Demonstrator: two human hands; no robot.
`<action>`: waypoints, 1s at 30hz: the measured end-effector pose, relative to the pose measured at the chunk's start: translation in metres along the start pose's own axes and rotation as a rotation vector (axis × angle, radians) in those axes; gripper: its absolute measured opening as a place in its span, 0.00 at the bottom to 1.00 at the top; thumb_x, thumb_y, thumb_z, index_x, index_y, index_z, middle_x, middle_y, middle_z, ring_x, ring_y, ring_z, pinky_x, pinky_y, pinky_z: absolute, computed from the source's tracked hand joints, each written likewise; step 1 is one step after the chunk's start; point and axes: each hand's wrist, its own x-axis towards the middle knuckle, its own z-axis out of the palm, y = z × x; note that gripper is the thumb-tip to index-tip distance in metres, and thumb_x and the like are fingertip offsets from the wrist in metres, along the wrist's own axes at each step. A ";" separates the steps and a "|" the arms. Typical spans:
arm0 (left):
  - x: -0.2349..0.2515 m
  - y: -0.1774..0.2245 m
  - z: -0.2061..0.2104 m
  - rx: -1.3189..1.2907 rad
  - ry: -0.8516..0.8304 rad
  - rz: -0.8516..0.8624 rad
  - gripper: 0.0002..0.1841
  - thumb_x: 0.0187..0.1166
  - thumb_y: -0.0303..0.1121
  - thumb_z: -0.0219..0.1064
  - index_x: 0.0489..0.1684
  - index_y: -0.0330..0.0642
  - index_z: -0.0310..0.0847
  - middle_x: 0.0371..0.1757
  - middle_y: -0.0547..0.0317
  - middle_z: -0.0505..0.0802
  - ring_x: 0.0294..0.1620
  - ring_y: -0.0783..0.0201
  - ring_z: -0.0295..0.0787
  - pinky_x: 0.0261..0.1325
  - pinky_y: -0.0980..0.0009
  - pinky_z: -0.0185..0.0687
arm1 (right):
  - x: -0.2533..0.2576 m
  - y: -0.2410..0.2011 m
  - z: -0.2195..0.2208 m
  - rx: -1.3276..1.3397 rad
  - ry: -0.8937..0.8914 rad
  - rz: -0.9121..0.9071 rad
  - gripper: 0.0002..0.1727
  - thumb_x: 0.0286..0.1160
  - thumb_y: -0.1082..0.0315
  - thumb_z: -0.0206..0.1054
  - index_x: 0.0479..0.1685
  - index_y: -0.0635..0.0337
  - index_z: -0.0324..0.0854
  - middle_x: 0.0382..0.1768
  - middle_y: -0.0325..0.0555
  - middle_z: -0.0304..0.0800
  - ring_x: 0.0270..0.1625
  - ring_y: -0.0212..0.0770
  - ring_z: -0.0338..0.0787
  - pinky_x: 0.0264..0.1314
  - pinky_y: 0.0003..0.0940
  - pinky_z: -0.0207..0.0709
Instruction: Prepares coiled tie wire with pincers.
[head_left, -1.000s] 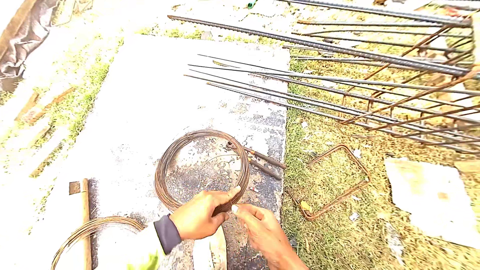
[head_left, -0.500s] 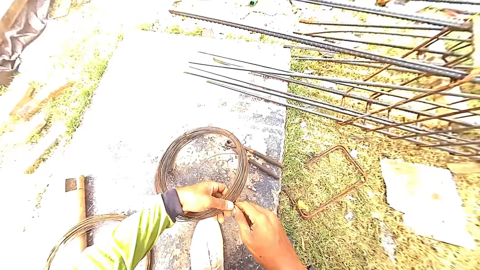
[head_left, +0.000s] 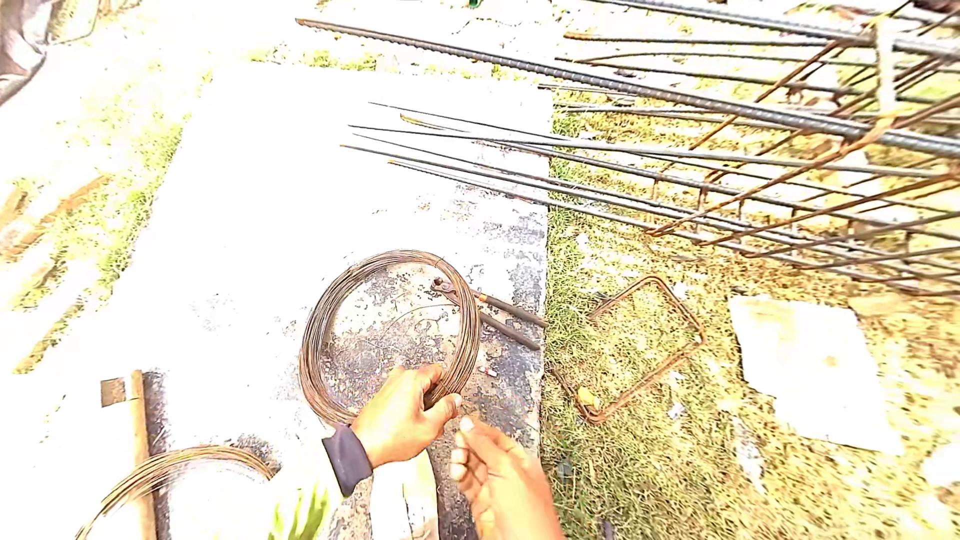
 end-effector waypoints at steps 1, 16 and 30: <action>0.000 -0.001 0.002 0.004 0.026 0.016 0.17 0.85 0.46 0.61 0.53 0.42 0.85 0.35 0.63 0.93 0.32 0.69 0.91 0.43 0.67 0.89 | -0.004 0.002 0.006 0.100 0.027 0.034 0.09 0.86 0.76 0.60 0.54 0.74 0.79 0.27 0.48 0.85 0.24 0.35 0.86 0.30 0.27 0.87; -0.015 -0.016 -0.006 -0.213 0.028 0.068 0.14 0.83 0.43 0.69 0.53 0.42 0.91 0.49 0.60 0.90 0.36 0.69 0.91 0.43 0.72 0.93 | 0.024 0.019 -0.005 0.033 -0.124 -0.046 0.15 0.80 0.75 0.69 0.62 0.71 0.87 0.44 0.55 0.93 0.29 0.37 0.87 0.35 0.29 0.86; -0.019 -0.010 -0.015 -0.309 0.039 0.071 0.14 0.84 0.41 0.69 0.54 0.40 0.89 0.43 0.61 0.94 0.31 0.70 0.91 0.38 0.73 0.92 | 0.013 -0.031 -0.026 -0.963 -0.410 -0.598 0.31 0.75 0.59 0.70 0.80 0.58 0.76 0.70 0.48 0.84 0.69 0.40 0.85 0.69 0.37 0.83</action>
